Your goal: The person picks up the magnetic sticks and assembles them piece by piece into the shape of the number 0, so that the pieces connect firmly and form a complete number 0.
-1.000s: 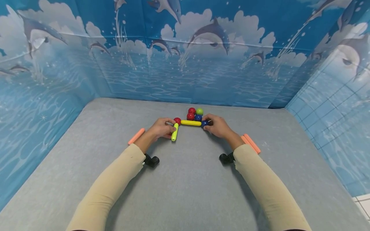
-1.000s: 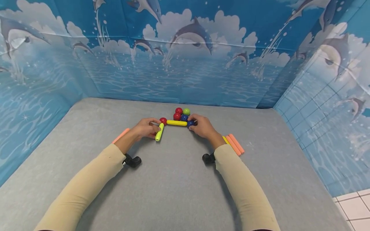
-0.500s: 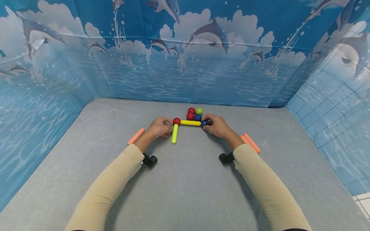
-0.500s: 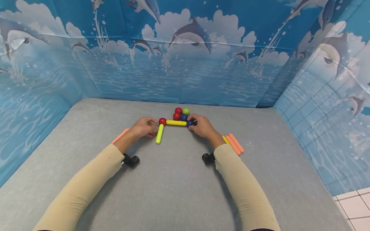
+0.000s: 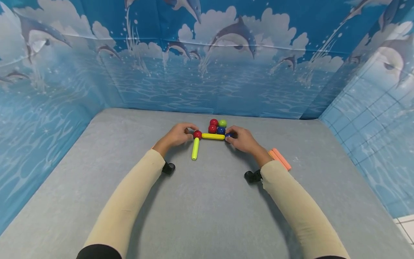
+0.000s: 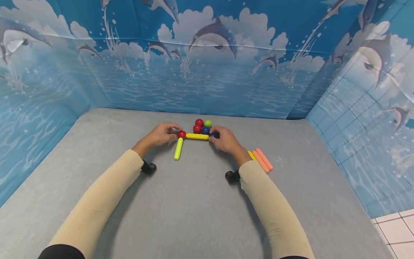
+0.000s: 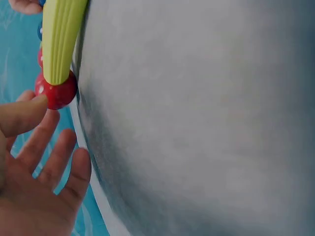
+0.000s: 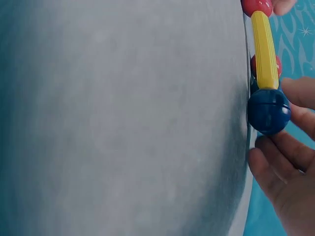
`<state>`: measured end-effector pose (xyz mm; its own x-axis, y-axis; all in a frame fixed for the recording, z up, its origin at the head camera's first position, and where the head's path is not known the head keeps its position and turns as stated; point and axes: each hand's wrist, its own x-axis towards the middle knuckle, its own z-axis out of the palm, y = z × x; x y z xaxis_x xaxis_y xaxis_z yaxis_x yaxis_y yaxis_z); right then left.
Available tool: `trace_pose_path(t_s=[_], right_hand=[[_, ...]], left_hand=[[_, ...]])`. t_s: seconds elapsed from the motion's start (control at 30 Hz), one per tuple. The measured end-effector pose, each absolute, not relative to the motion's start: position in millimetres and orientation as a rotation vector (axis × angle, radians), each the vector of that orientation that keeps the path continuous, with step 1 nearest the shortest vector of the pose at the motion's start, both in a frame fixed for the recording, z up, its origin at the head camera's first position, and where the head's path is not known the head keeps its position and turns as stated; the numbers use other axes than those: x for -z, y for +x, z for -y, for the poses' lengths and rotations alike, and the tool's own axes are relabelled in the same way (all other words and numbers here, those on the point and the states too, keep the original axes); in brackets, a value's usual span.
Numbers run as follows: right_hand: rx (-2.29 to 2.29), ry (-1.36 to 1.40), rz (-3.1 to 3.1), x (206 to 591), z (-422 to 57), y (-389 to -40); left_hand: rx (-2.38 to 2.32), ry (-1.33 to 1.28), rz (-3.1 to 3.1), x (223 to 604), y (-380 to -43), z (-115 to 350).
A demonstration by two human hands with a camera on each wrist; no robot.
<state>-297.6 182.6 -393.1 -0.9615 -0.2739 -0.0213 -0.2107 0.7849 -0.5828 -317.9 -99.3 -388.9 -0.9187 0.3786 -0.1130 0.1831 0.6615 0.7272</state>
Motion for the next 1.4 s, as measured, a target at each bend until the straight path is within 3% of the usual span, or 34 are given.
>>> trace_pose_path(t_s=[0.97,1.13,1.4], right_hand=[[0.982,0.036,-2.983,394.8,-145.7,-314.9],[0.997,-0.091,-3.116,395.5,-150.1,-310.1],[0.685,-0.658,-3.253,377.6,-151.9,-283.3]], left_hand=[[-1.019,0.488,-2.626,392.0,-328.1,89.0],[-1.005,0.505,-2.631,394.7,-328.6,85.8],[-1.021,0.485,-2.631,394.3,-328.1,88.0]])
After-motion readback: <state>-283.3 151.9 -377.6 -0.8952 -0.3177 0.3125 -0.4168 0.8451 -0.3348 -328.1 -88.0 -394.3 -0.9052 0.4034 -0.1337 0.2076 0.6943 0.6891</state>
